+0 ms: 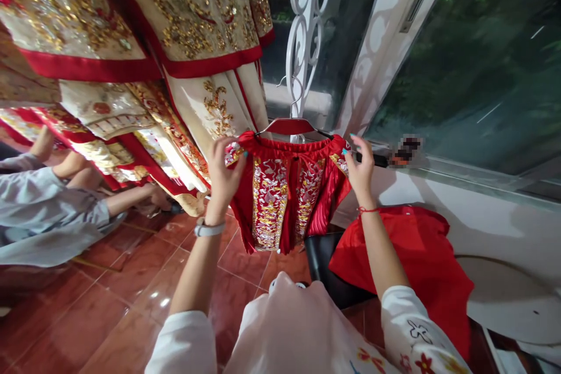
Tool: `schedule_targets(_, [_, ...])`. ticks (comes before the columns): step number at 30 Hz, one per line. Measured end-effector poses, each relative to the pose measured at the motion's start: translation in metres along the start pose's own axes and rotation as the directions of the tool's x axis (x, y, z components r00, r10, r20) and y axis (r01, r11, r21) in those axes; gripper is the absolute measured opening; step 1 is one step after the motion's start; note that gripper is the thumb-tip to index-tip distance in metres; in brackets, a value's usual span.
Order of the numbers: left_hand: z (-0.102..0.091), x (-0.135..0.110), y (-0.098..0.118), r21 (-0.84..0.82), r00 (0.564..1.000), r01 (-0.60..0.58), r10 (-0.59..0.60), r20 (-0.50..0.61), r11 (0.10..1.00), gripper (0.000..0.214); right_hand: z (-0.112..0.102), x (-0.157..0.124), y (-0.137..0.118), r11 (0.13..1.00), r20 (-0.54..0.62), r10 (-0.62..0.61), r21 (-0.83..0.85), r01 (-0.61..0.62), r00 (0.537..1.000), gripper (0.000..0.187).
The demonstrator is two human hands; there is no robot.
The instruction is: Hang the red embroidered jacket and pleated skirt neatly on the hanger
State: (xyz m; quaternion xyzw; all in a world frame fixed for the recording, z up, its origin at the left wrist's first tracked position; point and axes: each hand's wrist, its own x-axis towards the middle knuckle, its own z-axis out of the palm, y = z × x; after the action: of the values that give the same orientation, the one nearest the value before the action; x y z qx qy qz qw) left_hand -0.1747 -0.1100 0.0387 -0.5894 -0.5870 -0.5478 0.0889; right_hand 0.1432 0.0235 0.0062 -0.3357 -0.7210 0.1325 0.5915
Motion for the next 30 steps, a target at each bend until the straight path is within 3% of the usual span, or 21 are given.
schedule_targets(1, [-0.005, 0.006, -0.012, 0.026, 1.0, 0.023, -0.023, 0.01, 0.999, 0.04, 0.0, 0.005, 0.009, 1.0, 0.027, 0.012, -0.016, -0.012, 1.0, 0.038])
schedule_targets(3, [-0.011, 0.018, -0.036, 0.031, 0.99, 0.058, -0.062, 0.13, 0.998, 0.047, 0.001, 0.015, 0.027, 0.999, 0.114, 0.049, -0.013, -0.048, 0.992, 0.041])
schedule_targets(5, [-0.013, 0.028, -0.054, 0.024, 0.964, 0.08, -0.083, 0.252, 0.997, 0.044, 0.0, 0.027, 0.042, 0.994, 0.159, 0.1, 0.023, -0.105, 0.982, 0.036])
schedule_targets(7, [-0.014, 0.032, -0.063, 0.039, 0.951, 0.095, -0.103, 0.293, 0.995, 0.04, -0.005, 0.044, 0.052, 0.979, 0.249, 0.169, 0.07, -0.191, 0.954, 0.031])
schedule_targets(9, [-0.014, 0.033, -0.066, 0.054, 0.948, 0.109, -0.12, 0.296, 0.993, 0.042, -0.015, 0.064, 0.057, 0.948, 0.476, 0.228, 0.092, -0.306, 0.849, 0.031])
schedule_targets(11, [-0.014, 0.031, -0.065, 0.06, 0.946, 0.124, -0.136, 0.293, 0.99, 0.046, -0.025, 0.081, 0.057, 0.912, 0.703, 0.243, 0.069, -0.404, 0.668, 0.038])
schedule_targets(12, [-0.014, 0.03, -0.064, 0.064, 0.945, 0.13, -0.143, 0.296, 0.989, 0.048, -0.028, 0.085, 0.056, 0.902, 0.768, 0.233, 0.059, -0.428, 0.596, 0.044])
schedule_targets(13, [-0.014, 0.029, -0.062, 0.07, 0.941, 0.132, -0.147, 0.303, 0.989, 0.05, -0.03, 0.087, 0.052, 0.901, 0.795, 0.217, 0.06, -0.43, 0.567, 0.05])
schedule_targets(14, [-0.014, 0.028, -0.061, 0.075, 0.938, 0.131, -0.149, 0.315, 0.988, 0.051, -0.029, 0.085, 0.049, 0.908, 0.786, 0.202, 0.072, -0.412, 0.584, 0.055])
schedule_targets(16, [-0.011, 0.027, -0.058, 0.091, 0.924, 0.136, -0.16, 0.348, 0.986, 0.049, -0.021, 0.075, 0.04, 0.941, 0.668, 0.188, 0.087, -0.327, 0.72, 0.056])
schedule_targets(18, [-0.008, 0.029, -0.054, 0.125, 0.904, 0.164, -0.199, 0.377, 0.979, 0.042, -0.01, 0.062, 0.032, 0.976, 0.494, 0.169, 0.036, -0.214, 0.853, 0.044])
schedule_targets(20, [-0.004, 0.032, -0.05, 0.155, 0.882, 0.197, -0.245, 0.403, 0.968, 0.037, -0.002, 0.054, 0.025, 0.993, 0.39, 0.119, -0.063, -0.103, 0.913, 0.03])
schedule_targets(24, [0.002, 0.037, -0.041, 0.16, 0.845, 0.208, -0.26, 0.467, 0.965, 0.026, 0.002, 0.062, 0.01, 0.986, 0.414, 0.05, -0.165, 0.021, 0.909, 0.023])
schedule_targets(30, [0.01, 0.036, -0.034, 0.197, 0.838, 0.258, -0.321, 0.442, 0.946, 0.017, 0.003, 0.082, -0.001, 0.991, 0.434, 0.064, -0.134, -0.006, 0.899, 0.026])
